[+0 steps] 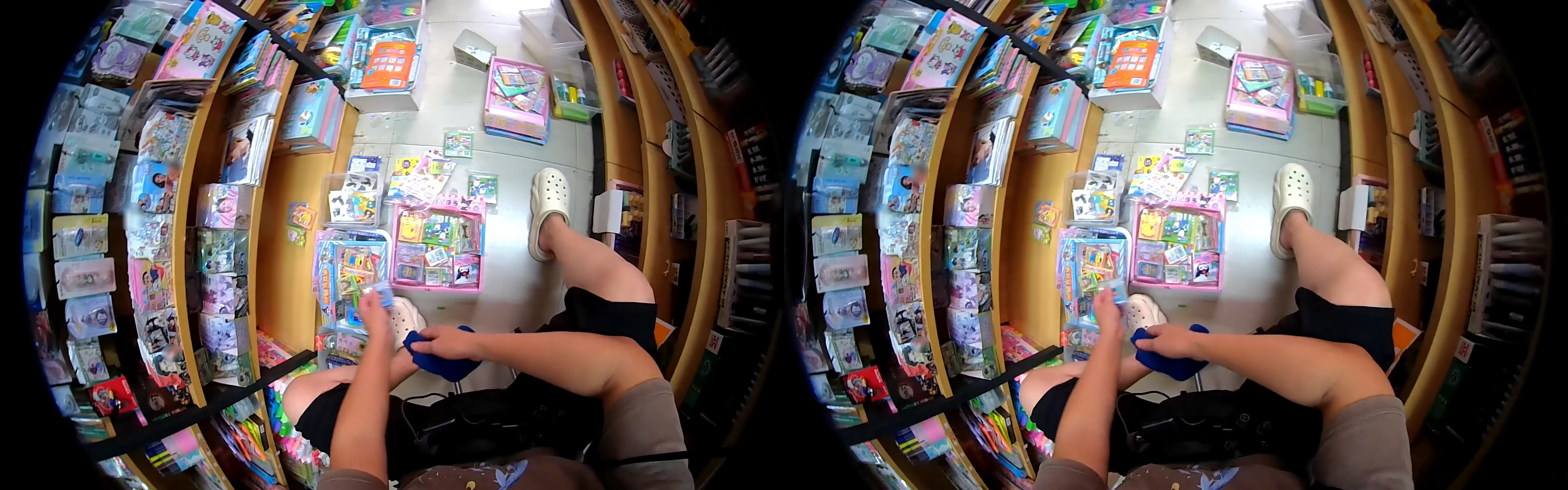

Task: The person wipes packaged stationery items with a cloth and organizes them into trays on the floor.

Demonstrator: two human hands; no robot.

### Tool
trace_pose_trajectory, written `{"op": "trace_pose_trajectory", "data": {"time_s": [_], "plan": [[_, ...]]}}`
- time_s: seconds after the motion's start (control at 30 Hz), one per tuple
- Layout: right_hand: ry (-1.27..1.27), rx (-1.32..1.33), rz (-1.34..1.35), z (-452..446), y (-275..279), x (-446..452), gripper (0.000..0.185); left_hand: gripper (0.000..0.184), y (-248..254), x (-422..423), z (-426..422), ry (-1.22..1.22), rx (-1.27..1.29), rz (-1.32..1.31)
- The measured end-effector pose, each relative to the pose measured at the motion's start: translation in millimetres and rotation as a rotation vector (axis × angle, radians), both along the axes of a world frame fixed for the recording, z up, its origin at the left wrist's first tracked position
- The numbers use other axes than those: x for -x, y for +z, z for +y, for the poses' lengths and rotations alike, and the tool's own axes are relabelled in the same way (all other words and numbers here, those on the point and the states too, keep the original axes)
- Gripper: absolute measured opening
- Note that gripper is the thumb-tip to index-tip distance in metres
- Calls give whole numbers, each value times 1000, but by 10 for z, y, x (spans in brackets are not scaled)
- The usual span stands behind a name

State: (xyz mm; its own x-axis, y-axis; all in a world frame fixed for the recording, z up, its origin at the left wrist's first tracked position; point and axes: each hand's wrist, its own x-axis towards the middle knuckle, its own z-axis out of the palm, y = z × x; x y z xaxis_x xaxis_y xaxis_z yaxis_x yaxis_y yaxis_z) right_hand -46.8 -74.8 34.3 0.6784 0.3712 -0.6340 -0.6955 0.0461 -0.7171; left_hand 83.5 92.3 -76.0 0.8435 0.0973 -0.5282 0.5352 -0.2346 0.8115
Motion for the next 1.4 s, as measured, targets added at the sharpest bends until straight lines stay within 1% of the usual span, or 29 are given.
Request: {"op": "trace_pose_trajectory", "data": {"time_s": [0.07, 0.13, 0.23, 0.27, 0.33, 0.37, 0.43, 0.5, 0.6, 0.63, 0.73, 0.77, 0.87, 0.9, 0.97, 1.07, 1.1, 1.13, 1.2, 1.23, 1.33, 1.37, 1.4], "plan": [[50, -10, 67, -50, 146, 14, 56, 18, -113, -320, 244, 116, -11, -83], [38, -43, 111, -38, 61, 51, 57, 21, 116, -544, 208, 294, 261, -37], [19, -23, 118, -39, -36, 79, 56, 24, 96, -680, 197, 461, 207, 195], [19, 3, 100, -47, -56, 89, 56, 24, -45, -660, 242, 259, 116, 197], [2, 49, 68, -22, -113, 97, 55, 25, -589, -551, 367, -147, -56, 199], [-15, 70, 57, 13, -144, 124, 55, 21, -874, -417, 333, -249, -134, 88], [-35, 97, 63, 4, -132, 117, 51, 21, -763, -90, -135, -617, -309, -195], [-46, 64, 93, -29, -91, 90, 48, 36, -1058, 107, -307, -980, -602, -435], [-39, 73, 119, -72, -100, 57, 47, 46, -871, 244, -703, -1077, -657, -517], [-46, 93, 124, -64, -116, 63, 47, 51, -914, 232, -764, -1113, -709, -447], [-53, 110, 186, -109, -101, 22, 49, 50, -1000, 114, -868, -1123, -854, -367], [-66, 122, 187, -95, -131, 32, 49, 40, -993, 74, -878, -1132, -890, -317], [-97, 216, 215, -131, -66, -28, 51, 18, -913, -10, -791, -1150, -841, -369], [-108, 256, 226, -142, -30, -48, 51, 16, -918, -36, -752, -1098, -768, -340], [-165, 383, 213, -96, -162, -5, 52, 13, -966, -73, -678, -994, -626, -288], [-332, 516, 225, -104, -196, -22, 52, 9, -990, 36, -569, -591, 75, 18], [-417, 569, 167, -79, -321, 18, 51, 7, -722, 74, -661, -472, 328, 197], [-503, 623, 108, -62, -405, 40, 51, 8, -575, 151, -713, -354, 537, 375], [-504, 691, 107, -158, -262, -50, 50, 12, -135, 312, -903, -231, 720, 543], [-511, 730, 47, -164, -240, -50, 42, 14, -41, 419, -974, -243, 753, 517], [-430, 853, -4, -238, -184, -69, 37, 27, 365, 619, -1205, -90, 1047, 659], [-453, 817, 19, -308, -192, -94, 36, 29, 395, 645, -1192, -75, 976, 608], [-494, 849, 26, -363, -232, -118, 37, 32, 418, 659, -1191, -64, 910, 553]]}}
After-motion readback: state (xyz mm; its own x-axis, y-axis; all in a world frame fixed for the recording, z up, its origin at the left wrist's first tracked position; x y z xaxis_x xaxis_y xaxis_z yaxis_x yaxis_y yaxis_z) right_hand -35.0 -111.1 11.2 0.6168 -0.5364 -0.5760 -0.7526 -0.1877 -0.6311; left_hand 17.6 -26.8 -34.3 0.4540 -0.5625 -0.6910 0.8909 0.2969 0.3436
